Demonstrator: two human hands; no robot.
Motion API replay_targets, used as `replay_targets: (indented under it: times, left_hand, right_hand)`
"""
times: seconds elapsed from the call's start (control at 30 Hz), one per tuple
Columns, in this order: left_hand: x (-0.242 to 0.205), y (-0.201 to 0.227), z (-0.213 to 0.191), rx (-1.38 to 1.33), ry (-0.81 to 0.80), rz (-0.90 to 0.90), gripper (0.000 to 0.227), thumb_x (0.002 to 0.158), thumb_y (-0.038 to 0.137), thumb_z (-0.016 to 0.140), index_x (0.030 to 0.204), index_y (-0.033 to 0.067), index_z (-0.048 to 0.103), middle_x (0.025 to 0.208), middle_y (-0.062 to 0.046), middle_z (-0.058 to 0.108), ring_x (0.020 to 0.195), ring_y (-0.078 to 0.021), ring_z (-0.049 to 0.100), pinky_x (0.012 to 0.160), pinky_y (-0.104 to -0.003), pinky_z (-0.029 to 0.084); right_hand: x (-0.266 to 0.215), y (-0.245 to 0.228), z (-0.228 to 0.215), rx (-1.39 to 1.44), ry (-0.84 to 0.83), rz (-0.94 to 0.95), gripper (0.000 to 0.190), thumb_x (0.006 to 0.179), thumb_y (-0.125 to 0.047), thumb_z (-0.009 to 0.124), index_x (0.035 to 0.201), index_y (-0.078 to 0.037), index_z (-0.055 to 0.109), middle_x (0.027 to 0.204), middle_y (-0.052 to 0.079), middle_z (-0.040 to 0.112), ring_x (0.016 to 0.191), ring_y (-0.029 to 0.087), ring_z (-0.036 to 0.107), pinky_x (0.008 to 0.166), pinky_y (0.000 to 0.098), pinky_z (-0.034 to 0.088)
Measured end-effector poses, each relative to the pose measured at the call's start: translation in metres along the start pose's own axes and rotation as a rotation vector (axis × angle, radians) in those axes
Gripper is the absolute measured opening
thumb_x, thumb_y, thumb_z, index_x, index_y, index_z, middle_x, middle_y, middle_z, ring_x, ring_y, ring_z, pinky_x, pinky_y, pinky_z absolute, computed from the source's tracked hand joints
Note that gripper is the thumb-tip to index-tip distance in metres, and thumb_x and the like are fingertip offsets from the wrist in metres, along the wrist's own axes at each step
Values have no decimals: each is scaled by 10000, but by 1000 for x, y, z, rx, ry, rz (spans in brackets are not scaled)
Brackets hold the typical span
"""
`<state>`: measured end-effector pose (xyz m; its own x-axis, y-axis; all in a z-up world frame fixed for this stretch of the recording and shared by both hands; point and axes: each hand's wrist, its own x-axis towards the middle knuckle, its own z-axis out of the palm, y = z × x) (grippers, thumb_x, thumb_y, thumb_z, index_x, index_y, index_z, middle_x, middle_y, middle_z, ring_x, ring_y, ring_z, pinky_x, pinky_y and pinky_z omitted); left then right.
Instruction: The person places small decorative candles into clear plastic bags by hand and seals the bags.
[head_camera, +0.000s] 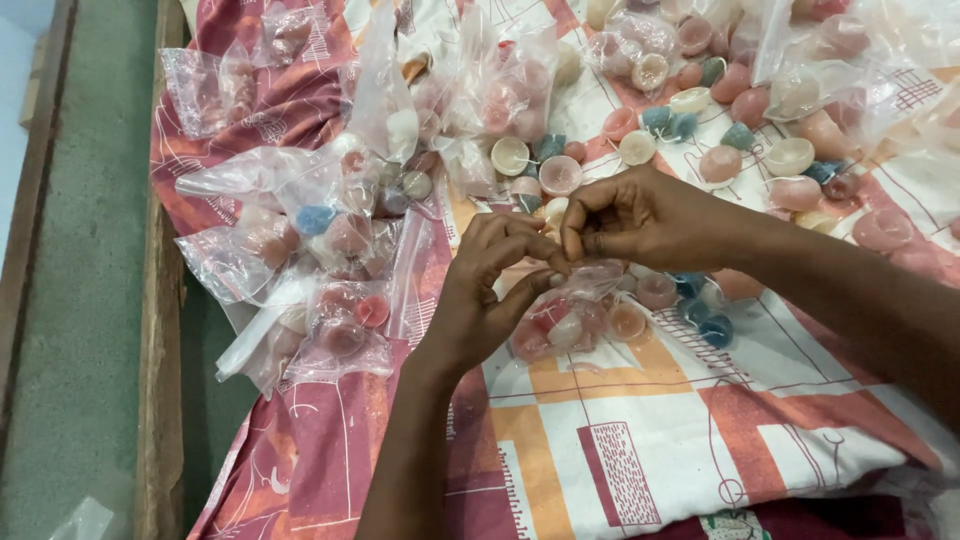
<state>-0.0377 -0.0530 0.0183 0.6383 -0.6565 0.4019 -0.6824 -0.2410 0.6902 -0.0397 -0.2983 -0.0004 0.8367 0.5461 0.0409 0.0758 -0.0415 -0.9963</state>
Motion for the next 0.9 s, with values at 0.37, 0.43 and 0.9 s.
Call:
replay_targets:
  times: [0.37, 0.43, 0.9]
  left_hand:
    - [3, 1, 5, -61, 83, -85, 176, 842, 54, 829, 979, 129, 748, 1049, -9, 708, 1104, -192, 636, 1008, -370, 482]
    - [1, 0, 6, -47, 103, -105, 186, 829, 59, 844, 974, 139, 760, 1027, 0, 705, 1097, -176, 646, 990, -357, 506]
    - [3, 7, 10, 12, 46, 21, 180, 826, 126, 846, 968, 129, 734, 1070, 9, 731, 1237, -237, 619, 1072, -406, 461]
  right_hand:
    - [3, -12, -1, 127, 49, 53, 160, 922, -107, 642, 1078, -73, 654, 979, -41, 716, 934, 32, 677, 846, 217, 556]
    - [1, -9, -3, 96, -67, 151, 205, 978, -217, 573, 1083, -83, 687, 976, -59, 713, 924, 11, 626, 822, 210, 525]
    - [5, -5, 0, -143, 233, 283, 263, 973, -280, 598, 972, -42, 710, 698, 18, 681, 541, 101, 681, 486, 266, 554]
